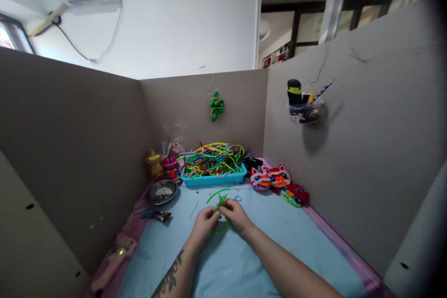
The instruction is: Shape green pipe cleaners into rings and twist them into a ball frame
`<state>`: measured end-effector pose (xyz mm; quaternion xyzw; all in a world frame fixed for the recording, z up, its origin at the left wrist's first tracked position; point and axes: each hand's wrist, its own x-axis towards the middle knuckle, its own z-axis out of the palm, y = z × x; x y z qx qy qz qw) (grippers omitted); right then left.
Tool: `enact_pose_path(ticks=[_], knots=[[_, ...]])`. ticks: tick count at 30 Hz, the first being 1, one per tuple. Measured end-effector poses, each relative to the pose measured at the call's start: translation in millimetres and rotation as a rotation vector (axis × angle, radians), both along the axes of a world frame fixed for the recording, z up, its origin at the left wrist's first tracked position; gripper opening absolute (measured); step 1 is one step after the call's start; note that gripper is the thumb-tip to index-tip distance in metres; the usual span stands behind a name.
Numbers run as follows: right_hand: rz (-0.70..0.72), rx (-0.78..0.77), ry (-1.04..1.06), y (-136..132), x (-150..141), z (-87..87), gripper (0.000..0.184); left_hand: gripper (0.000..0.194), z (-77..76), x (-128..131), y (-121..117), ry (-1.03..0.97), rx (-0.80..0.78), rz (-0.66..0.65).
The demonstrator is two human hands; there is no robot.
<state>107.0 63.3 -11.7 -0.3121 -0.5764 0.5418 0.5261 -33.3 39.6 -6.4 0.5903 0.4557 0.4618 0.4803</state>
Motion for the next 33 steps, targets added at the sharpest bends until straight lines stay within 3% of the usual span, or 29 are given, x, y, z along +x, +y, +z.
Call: enact_pose_path(ticks=[8, 23, 33], knots=[[-0.037, -0.031, 0.016, 1.2, -1.6, -2.2, 0.022, 0.034, -0.8, -2.1, 2.2, 0.009, 0.017, -0.003], [-0.148, 0.050, -0.054, 6.2, -0.4, -9.3, 0.023, 0.037, 3.5, 3.6, -0.6, 0.013, -0.015, -0.047], [-0.078, 0.070, -0.086, 4.1, 1.5, -6.2, 0.021, 0.038, 3.2, 7.9, -2.8, -0.036, -0.033, -0.003]])
